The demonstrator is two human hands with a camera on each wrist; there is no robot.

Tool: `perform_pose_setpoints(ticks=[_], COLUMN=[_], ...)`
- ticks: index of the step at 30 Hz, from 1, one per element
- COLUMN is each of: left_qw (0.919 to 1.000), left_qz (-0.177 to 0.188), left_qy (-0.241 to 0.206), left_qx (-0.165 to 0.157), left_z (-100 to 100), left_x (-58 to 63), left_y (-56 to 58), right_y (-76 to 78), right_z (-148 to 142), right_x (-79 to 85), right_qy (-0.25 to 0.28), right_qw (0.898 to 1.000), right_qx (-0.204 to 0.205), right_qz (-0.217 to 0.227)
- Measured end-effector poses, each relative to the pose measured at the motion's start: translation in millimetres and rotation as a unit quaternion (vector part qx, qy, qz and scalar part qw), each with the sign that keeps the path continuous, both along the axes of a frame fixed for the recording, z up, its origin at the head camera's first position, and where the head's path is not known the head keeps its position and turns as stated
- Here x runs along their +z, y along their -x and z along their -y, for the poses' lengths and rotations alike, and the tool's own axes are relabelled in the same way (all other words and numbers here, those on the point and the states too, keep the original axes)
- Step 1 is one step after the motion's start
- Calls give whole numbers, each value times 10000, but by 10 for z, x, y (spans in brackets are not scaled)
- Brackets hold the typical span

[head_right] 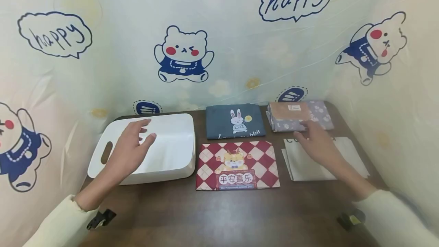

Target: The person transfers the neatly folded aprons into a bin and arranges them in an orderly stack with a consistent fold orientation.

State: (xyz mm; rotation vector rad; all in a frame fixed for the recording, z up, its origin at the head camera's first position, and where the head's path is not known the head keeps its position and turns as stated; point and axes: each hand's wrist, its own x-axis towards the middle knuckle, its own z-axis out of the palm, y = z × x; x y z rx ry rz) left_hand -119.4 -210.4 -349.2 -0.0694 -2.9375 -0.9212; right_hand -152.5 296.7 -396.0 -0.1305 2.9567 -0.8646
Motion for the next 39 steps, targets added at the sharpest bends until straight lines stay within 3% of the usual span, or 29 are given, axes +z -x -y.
perform_pose_setpoints(ticks=[3, 6, 11, 15, 18, 22, 26, 29, 33, 39], left_qw=[9977, 9897, 9638, 9542, 9513, 9457, 9402, 9378, 9306, 9086], left_qz=[-78, 88, 934, 1554, 1913, 2158, 2373, 2474, 2505, 2457], left_qy=[-664, -1427, -2455, -2443, -2338, -2392, -2435, -2433, -2639, -3306], left_qx=[126, 85, -450, -749, -606, -426, -205, 85, 399, 689], left_z=[-117, -232, -398, -565, -692, -781, -853, -933, -1021, -1126], left_x=[63, 103, 170, 128, -11, -344, -716, -891, -977, -1011], left_y=[-129, -273, -480, -589, -637, -684, -725, -724, -681, -645], right_y=[-45, -78, -81, -57, -38, -43, -94, -147, -192, -203], right_z=[-4, 1, 38, 67, 85, 115, 137, 170, 246, 341], right_x=[11, -10, -71, -121, -191, -318, -471, -557, -592, -622], right_qy=[394, 1047, 2326, 2774, 2959, 3060, 3032, 2960, 2957, 3090], right_qw=[9984, 9906, 9545, 9261, 9090, 8947, 8923, 8928, 8905, 8882], right_qx=[-58, -66, -131, -69, -29, -149, -249, -313, -422, -526], right_qz=[391, 878, 1861, 2558, 2935, 3251, 3335, 3381, 3434, 3360])
